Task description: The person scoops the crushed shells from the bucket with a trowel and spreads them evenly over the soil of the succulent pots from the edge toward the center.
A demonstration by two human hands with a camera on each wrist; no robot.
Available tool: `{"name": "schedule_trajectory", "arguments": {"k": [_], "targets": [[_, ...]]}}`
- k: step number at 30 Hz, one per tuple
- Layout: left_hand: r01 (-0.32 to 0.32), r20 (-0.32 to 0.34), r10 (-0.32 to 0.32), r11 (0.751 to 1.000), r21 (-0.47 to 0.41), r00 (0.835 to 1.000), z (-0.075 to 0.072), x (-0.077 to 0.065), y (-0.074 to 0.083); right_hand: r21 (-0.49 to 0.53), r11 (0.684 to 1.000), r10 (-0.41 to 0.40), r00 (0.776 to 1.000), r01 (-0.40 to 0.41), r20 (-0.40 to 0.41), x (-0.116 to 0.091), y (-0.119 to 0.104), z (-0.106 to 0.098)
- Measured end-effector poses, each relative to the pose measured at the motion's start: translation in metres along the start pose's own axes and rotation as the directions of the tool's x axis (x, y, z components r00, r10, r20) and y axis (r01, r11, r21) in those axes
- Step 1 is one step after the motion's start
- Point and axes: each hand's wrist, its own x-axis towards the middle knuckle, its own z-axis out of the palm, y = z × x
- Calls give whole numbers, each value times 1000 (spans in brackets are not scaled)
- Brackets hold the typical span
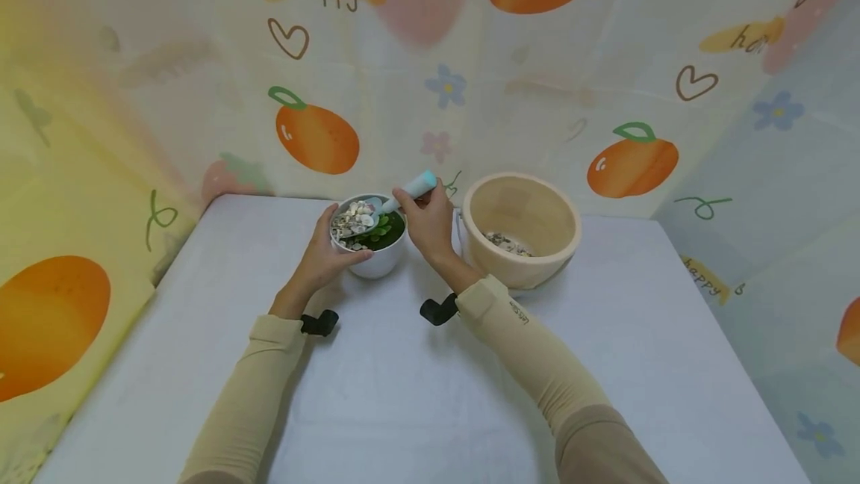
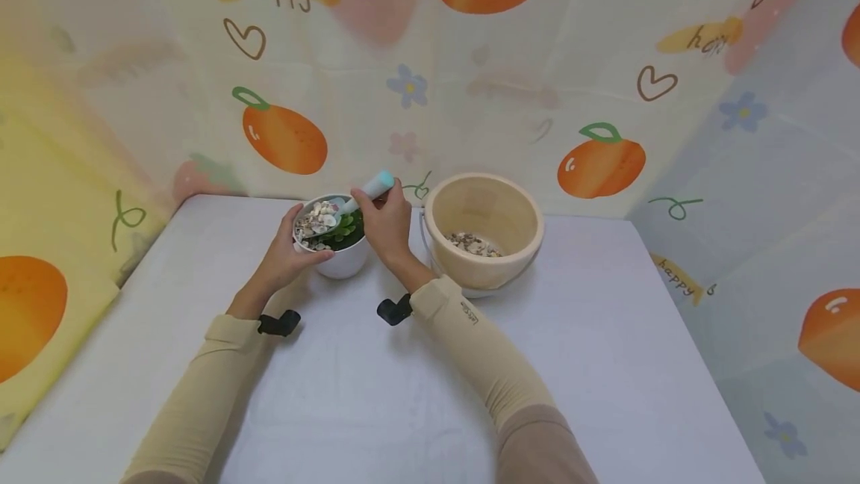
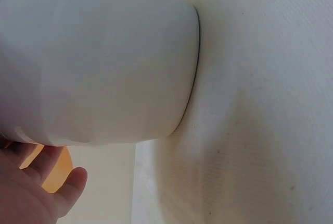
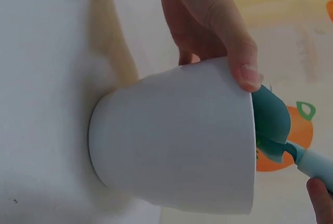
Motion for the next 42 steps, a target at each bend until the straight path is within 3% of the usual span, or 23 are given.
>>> {"name": "schedule_trajectory", "arguments": {"k": [17,32,42], "targets": [[-12,-8,12,1000,5,1000,-3,2,4,27,999,-22,1000,22,1,5,2,1],[-24,-17,24,1000,-11,1000,5,4,2,110,994,-15,999,21,-52,4,6,-1],[-16,-63,15,1000,-16,998,6,-3,3,79,992,-95,993,101,-68,0,2,2]]}}
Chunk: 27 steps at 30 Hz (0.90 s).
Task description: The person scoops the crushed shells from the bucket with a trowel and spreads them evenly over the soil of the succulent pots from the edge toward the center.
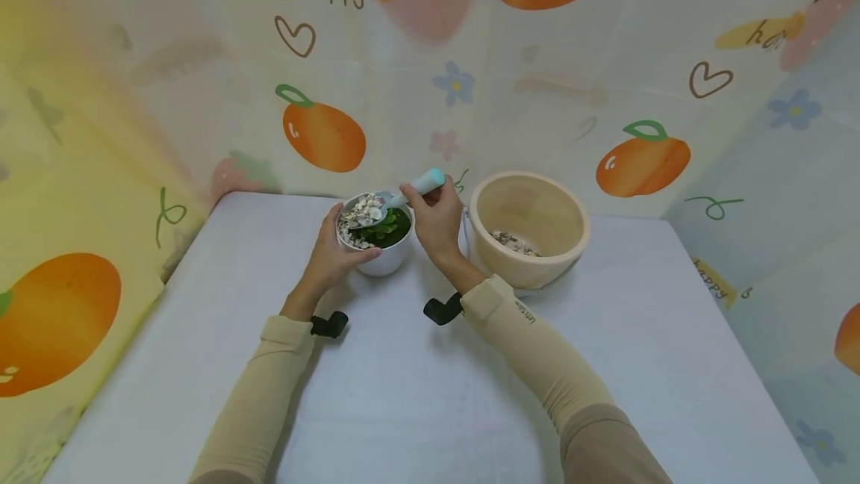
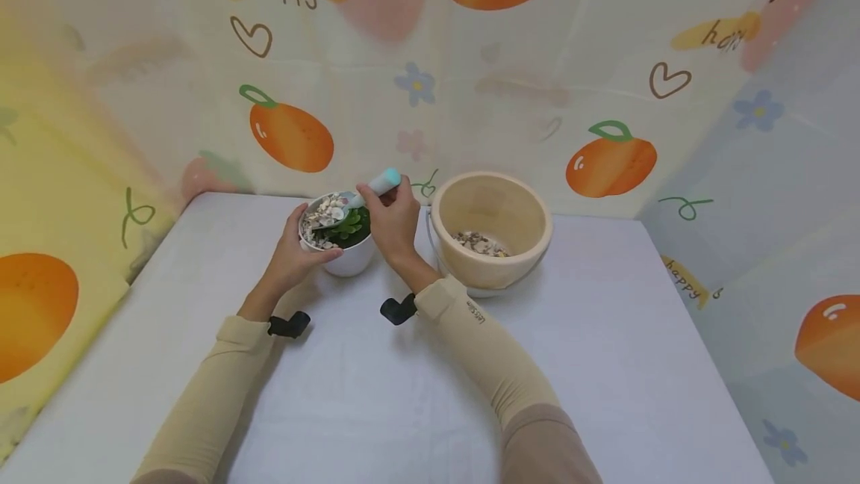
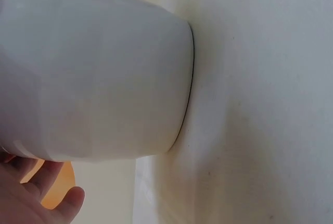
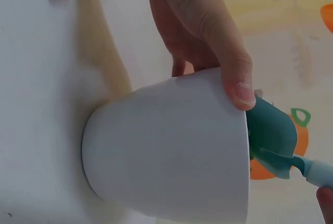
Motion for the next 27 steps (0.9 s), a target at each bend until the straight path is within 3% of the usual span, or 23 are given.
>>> {"name": "schedule_trajectory", "arguments": {"k": [20,27], "targets": [[-13,-135,20,999,52,991,9,-12,10,-4,1000,-23,999,23,-33,1,0,-2],[-22,-138,33,996,84,990,9,-12,8,-22,1000,-5,1000,4,-30,-1,5,-3]]}}
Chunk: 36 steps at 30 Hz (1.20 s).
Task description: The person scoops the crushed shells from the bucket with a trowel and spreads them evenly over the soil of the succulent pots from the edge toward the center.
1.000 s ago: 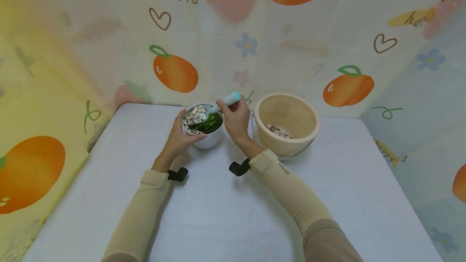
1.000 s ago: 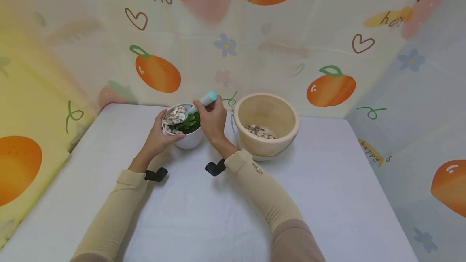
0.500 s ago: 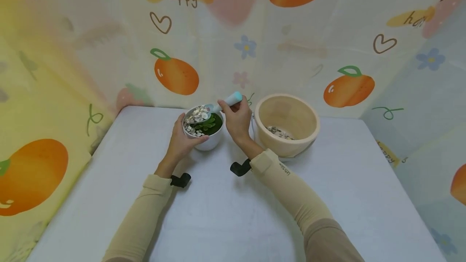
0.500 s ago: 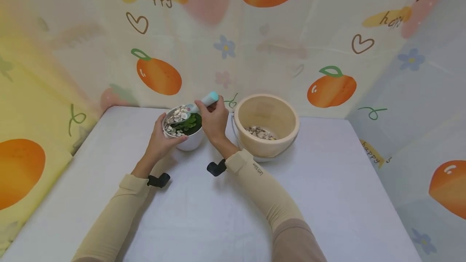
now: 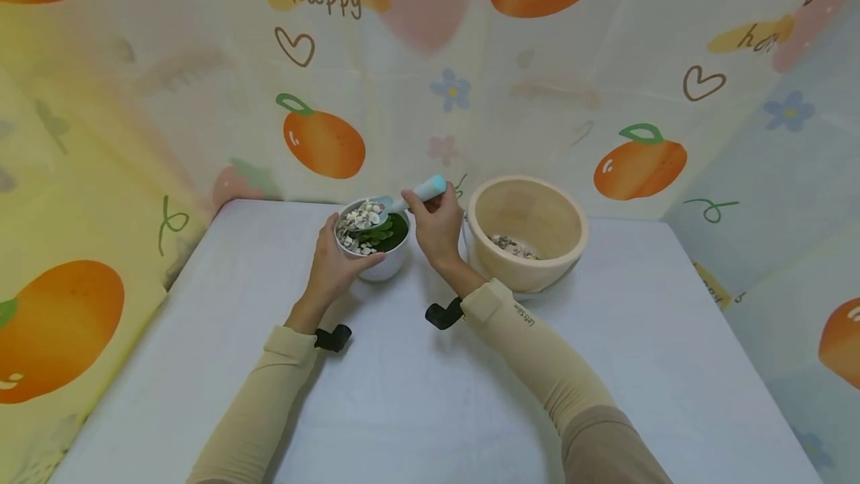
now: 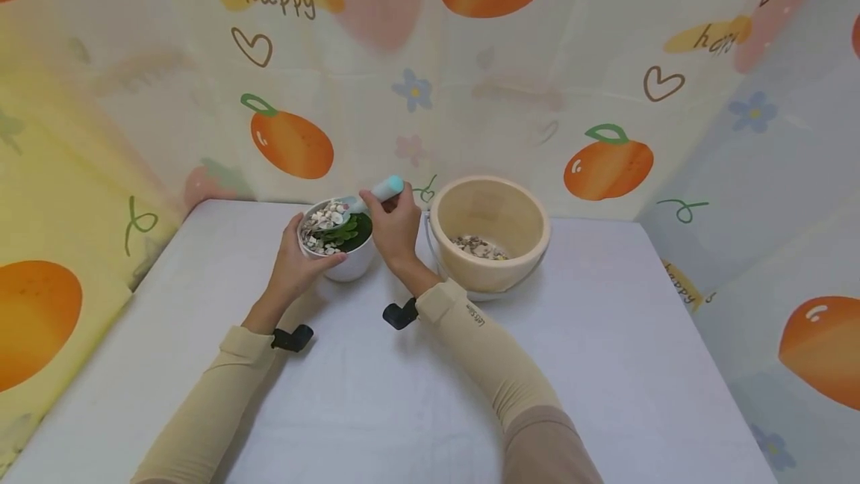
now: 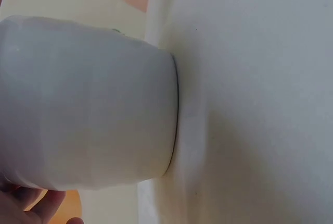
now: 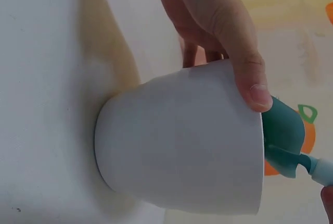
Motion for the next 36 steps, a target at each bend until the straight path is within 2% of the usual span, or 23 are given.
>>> {"name": "schedule_trajectory", "arguments": {"k": [6,10,14,19,24,31,34,36], "targets": [[20,109,-14,999,-48,994,-12,3,-6,-30,999,30,999,-29,17,-1,3,3],[18,199,-8,999,-49,980,-20,11,-9,-32,999,34,999,-33,21,-1,4,4],[40,250,-27,998,-48,968,-23,17,-11,-55,998,33,996,-29,80,-2,5,2],[62,243,-40,995,-83,969,-22,17,-13,-62,998,1,993,7,118,-3,2,0],[55,209,-32,993,-107,977,-19,15,-13,-17,1000,-10,995,12,96,-2,-1,1],[33,153,-19,996,-85,988,-14,9,-9,9,1000,2,999,-2,47,-2,-3,1],[28,135,-18,997,-75,991,-13,8,-8,-8,1000,-1,999,2,35,-5,-22,-3],[28,122,-19,997,-73,992,-12,7,-8,-18,1000,-9,999,9,34,-4,-24,-4]]}}
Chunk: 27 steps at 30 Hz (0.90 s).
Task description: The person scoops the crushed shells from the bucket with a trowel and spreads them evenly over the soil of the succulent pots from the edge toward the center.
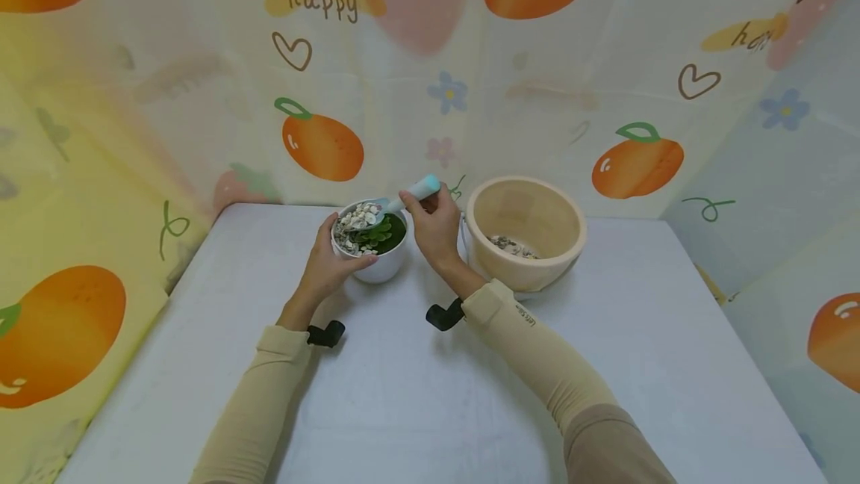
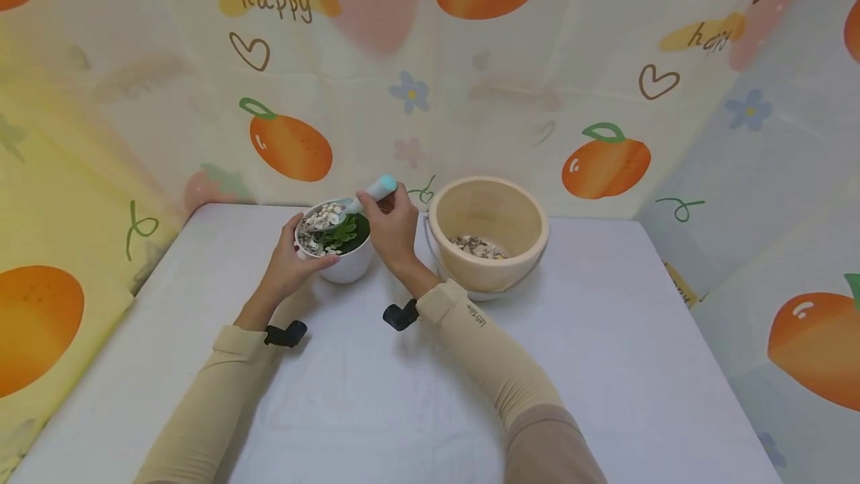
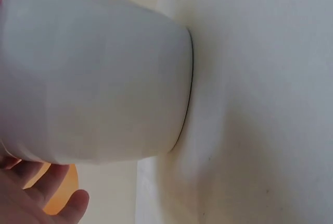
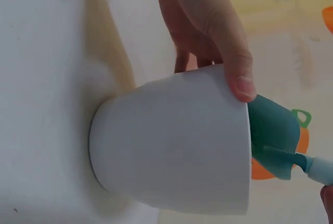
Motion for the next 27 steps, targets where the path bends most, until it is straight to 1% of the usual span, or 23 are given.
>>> {"name": "schedule_trajectory", "arguments": {"k": [2,5,9,13,16,18,20,23,27], "targets": [[3,-15,-3,1000,5,1000,1,0,0,-3,1000,-9,1000,9,-5,1,-1,-2],[6,-39,-6,1000,10,999,3,-1,0,7,1000,-13,1000,13,-3,6,14,-1],[10,-75,-9,1000,18,997,7,-3,1,1,1000,7,1000,-7,14,4,15,-1],[3,-108,-1,1000,19,994,9,-5,1,-6,1000,16,1000,-15,25,-2,3,-2],[-3,-112,5,1000,18,994,9,-6,0,-10,1000,13,1000,-13,27,-6,-10,-3],[-3,-94,5,1000,22,996,6,-7,0,-15,1000,17,1000,-17,26,-7,-15,-2],[-4,-60,5,1000,16,998,1,-6,0,-25,999,26,999,-25,25,-8,-15,-2],[-12,12,12,1000,-2,1000,-7,-2,-2,-38,999,24,1000,-23,17,-8,-17,-2],[-5,104,6,1000,-14,995,-15,6,-3,-31,1000,-2,1000,3,12,-8,-17,-3]]}}
